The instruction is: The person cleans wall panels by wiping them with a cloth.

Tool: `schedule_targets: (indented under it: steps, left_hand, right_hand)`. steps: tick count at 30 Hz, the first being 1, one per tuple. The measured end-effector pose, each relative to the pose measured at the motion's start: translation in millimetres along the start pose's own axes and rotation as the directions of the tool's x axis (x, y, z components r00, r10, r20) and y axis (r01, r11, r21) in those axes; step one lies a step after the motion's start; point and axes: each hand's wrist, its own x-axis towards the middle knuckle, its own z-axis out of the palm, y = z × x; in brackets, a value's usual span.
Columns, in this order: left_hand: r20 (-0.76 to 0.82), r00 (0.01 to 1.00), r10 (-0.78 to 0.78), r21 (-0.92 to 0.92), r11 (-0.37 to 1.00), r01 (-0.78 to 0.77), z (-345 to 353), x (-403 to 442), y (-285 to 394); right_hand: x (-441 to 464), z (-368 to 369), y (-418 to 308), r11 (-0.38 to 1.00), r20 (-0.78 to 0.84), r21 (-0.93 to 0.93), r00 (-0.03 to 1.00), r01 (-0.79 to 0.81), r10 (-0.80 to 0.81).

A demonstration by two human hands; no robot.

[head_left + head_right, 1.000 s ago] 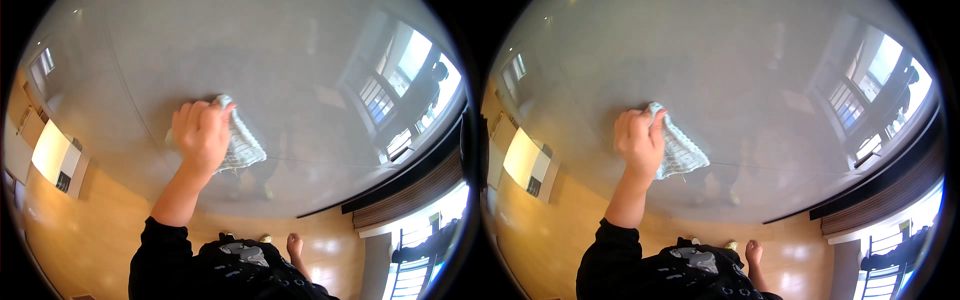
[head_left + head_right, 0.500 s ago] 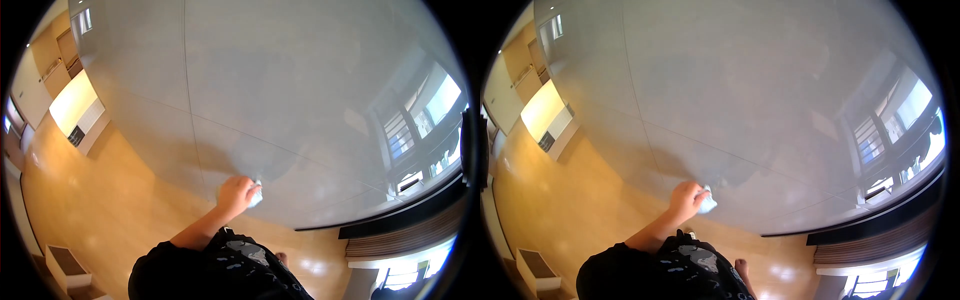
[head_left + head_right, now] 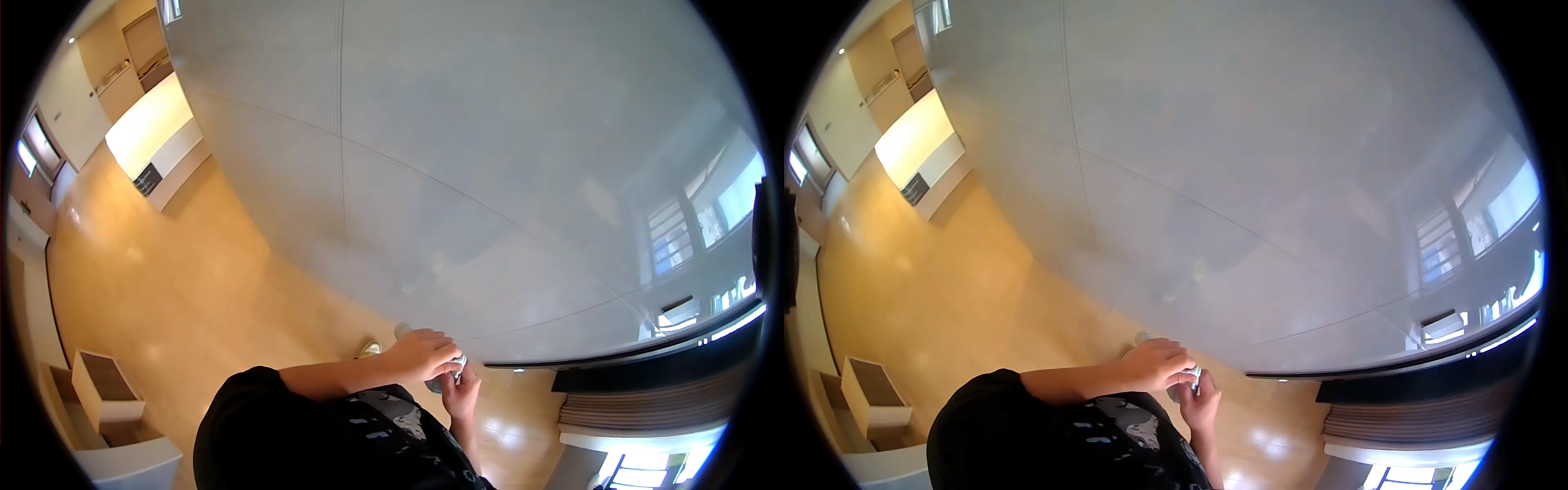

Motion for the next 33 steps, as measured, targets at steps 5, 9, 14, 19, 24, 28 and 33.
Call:
schedule_targets:
  steps: [5, 9, 14, 19, 24, 28, 33]
  left_hand:
    - [0.094, 0.995, -0.033, -0.026, 0.999, 0.035, -3.7, -16.9, 5.7]
    - [0.080, 0.994, -0.073, -0.081, 0.994, 0.080, -10.1, -15.0, 10.5]
    - [0.056, 0.990, -0.130, -0.127, 0.983, 0.136, -12.8, -9.6, 11.2]
    - [0.035, 0.992, -0.121, -0.079, 0.989, 0.123, -17.4, -21.0, 17.2]
    - [-0.017, 0.995, -0.098, -0.081, 0.992, 0.097, -20.8, -11.4, 23.7]
    - [-0.097, 0.992, -0.082, -0.077, 0.994, 0.075, -30.2, 6.1, 16.7]
    - [-0.266, 0.949, -0.171, 0.008, 0.984, 0.180, -64.1, 9.7, 9.6]
  right_hand:
    - [-20.0, 16.3, -19.6, 0.992, -0.088, -0.038, 0.989, -0.120, 0.117]
    - [-14.1, 20.8, -24.7, 0.995, -0.126, 0.004, 0.987, -0.101, 0.101]
    - [-5.8, 15.9, -31.0, 1.000, -0.198, -0.007, 0.980, 0.008, -0.009]
    - [-5.3, 4.2, -27.9, 0.991, -0.026, -0.108, 0.996, 0.082, -0.086]
    - [19.4, 9.4, -44.6, 0.964, -0.129, 0.179, 0.976, 0.199, -0.178]
    - [33.5, 1.3, -37.7, 0.971, -0.089, 0.232, 0.996, 0.050, -0.030]
    - [97.0, -6.8, -78.6, 0.983, -0.147, 0.022, 0.973, 0.181, -0.176]
